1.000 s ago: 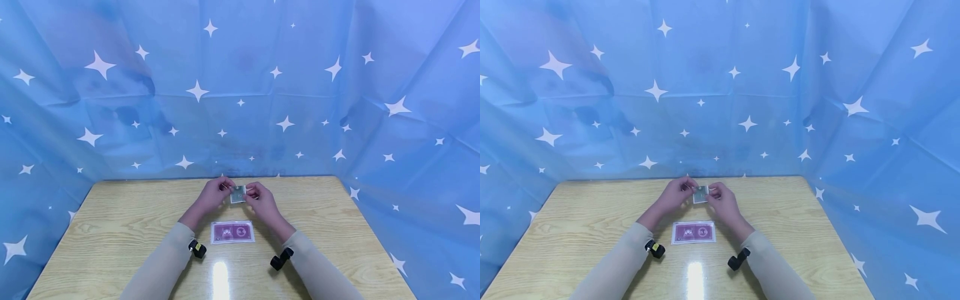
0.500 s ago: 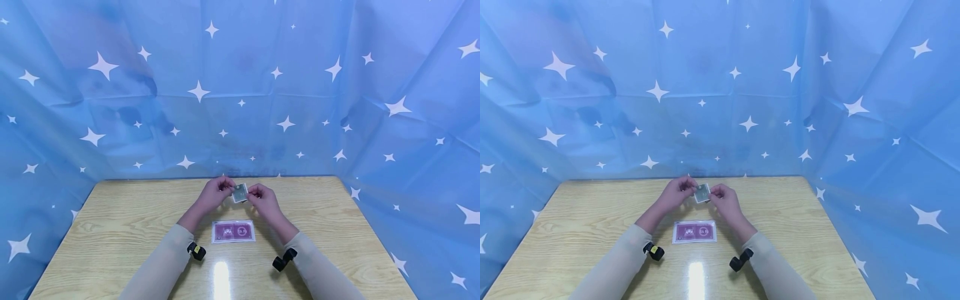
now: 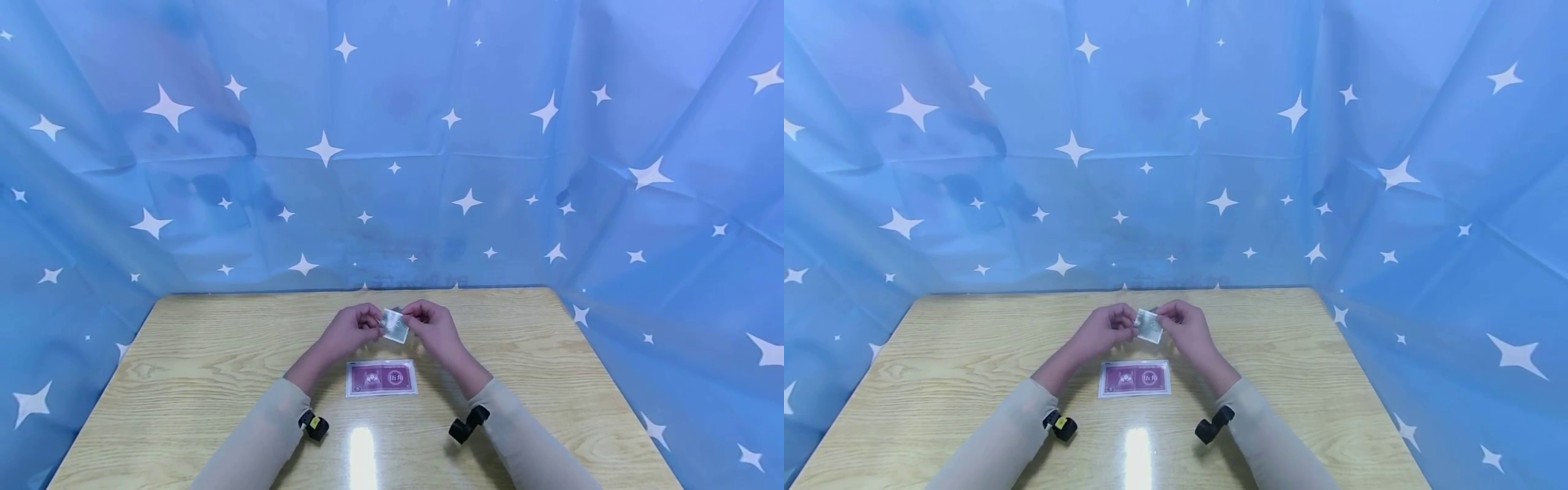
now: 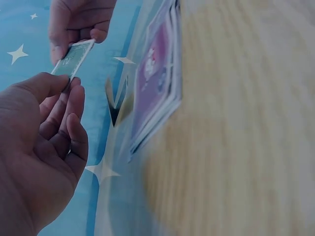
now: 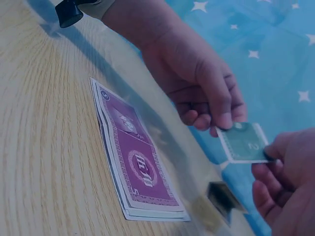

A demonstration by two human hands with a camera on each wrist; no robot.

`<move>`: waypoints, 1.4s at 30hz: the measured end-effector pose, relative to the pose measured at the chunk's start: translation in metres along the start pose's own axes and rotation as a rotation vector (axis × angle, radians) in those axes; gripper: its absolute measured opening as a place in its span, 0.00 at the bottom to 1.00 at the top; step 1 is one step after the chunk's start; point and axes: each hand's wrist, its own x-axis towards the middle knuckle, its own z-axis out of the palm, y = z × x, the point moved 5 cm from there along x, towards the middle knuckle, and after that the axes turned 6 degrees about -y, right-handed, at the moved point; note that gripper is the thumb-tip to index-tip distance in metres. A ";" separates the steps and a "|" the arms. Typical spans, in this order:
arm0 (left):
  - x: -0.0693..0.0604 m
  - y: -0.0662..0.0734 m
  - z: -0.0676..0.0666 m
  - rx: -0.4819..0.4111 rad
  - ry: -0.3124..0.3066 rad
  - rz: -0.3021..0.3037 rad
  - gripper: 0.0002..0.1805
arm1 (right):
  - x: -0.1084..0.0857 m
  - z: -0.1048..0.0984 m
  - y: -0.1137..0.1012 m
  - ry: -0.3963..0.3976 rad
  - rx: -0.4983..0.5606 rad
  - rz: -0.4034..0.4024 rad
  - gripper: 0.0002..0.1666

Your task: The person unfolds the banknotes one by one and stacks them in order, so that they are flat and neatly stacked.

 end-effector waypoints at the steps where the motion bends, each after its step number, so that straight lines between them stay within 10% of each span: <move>1: -0.001 -0.001 0.001 0.000 -0.013 0.001 0.10 | 0.000 0.000 -0.001 -0.008 0.002 -0.005 0.03; 13: -0.009 -0.001 0.016 0.055 -0.066 0.004 0.12 | -0.003 0.007 -0.010 -0.078 -0.027 -0.040 0.05; 24: -0.013 0.005 0.008 0.033 0.059 0.067 0.10 | -0.008 0.014 -0.010 -0.114 -0.003 -0.048 0.04; 42: -0.015 0.007 0.005 0.070 0.075 0.083 0.09 | -0.012 0.011 -0.009 -0.065 -0.029 -0.015 0.05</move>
